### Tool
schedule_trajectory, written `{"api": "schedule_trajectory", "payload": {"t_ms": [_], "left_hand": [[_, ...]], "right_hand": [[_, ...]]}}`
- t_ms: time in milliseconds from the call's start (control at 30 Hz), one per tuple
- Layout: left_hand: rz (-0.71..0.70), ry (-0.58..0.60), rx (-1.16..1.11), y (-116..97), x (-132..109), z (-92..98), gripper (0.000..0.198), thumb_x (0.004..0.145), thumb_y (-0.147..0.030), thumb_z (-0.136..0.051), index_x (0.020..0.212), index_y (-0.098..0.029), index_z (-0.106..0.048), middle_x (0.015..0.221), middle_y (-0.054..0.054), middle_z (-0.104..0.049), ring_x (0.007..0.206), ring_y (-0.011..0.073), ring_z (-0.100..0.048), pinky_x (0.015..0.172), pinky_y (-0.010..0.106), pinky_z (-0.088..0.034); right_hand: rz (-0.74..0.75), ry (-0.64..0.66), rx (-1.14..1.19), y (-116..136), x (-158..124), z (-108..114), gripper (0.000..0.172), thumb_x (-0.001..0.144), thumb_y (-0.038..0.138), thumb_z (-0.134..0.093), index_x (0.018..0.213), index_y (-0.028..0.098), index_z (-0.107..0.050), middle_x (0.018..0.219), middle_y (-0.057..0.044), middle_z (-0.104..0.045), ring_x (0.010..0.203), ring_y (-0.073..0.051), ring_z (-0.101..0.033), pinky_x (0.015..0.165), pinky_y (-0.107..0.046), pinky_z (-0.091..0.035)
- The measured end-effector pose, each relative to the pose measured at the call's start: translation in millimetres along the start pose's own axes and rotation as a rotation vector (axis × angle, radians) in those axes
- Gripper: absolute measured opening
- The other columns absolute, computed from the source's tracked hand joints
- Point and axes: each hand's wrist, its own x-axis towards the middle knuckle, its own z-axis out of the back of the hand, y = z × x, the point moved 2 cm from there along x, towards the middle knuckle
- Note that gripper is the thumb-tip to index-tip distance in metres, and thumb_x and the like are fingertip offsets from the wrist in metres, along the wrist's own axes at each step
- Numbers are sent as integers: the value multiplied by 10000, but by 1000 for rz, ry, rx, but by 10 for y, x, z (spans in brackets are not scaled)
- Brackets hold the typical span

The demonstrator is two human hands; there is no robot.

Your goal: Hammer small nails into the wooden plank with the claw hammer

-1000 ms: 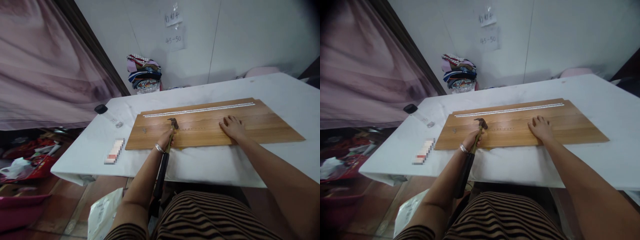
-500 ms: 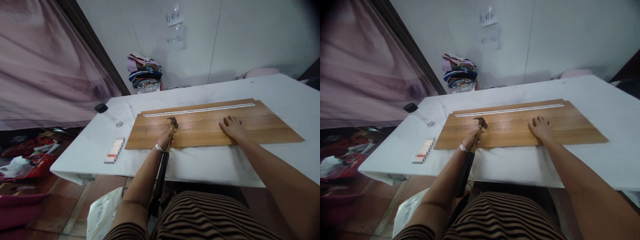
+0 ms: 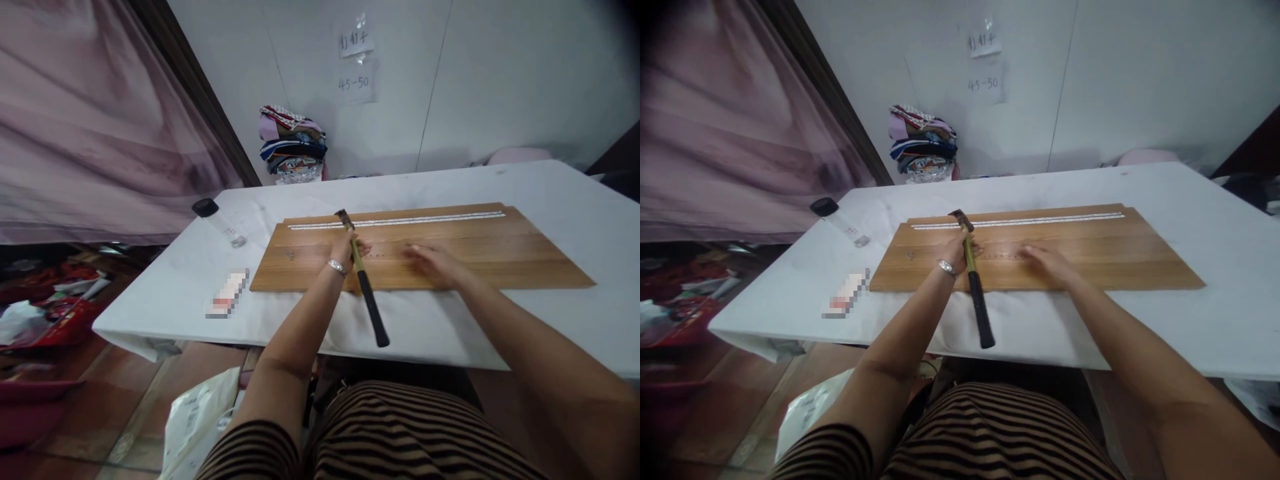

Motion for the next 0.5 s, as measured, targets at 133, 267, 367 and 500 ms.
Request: {"api": "schedule_trajectory", "payload": {"t_ms": [133, 267, 367, 500], "left_hand": [[-27, 75, 67, 152, -40, -272, 253, 1065, -392, -610, 966, -159, -614, 670, 30, -675, 489, 132, -602, 515, 242, -485], [-200, 122, 132, 251, -103, -335, 258, 1056, -365, -635, 884, -178, -592, 781, 68, -719, 492, 105, -537, 490, 247, -418], [-266, 137, 180, 319, -126, -309, 259, 1044, -350, -659, 851, -192, -588, 740, 26, -667, 602, 115, -590, 595, 236, -492], [-215, 157, 282, 358, -139, -191, 264, 1061, -334, -599, 823, -219, -593, 577, -28, -555, 501, 134, -548, 558, 258, -483]], "right_hand": [[-53, 349, 398, 353, -204, -779, 451, 846, 578, -774, 1169, 272, -695, 971, -64, -809, 807, -242, -758, 714, -397, -652], [-34, 301, 415, 526, -225, -938, 419, 791, 550, -840, 1022, 259, -646, 770, 0, -716, 519, -137, -584, 413, -240, -483], [-36, 309, 434, 542, -145, -909, 431, 766, 564, -849, 949, 259, -605, 739, 21, -669, 449, -104, -494, 333, -219, -381], [-82, 391, 355, 502, -24, -922, 457, 772, 597, -825, 782, 255, -522, 569, 55, -526, 388, -93, -397, 317, -232, -355]]}}
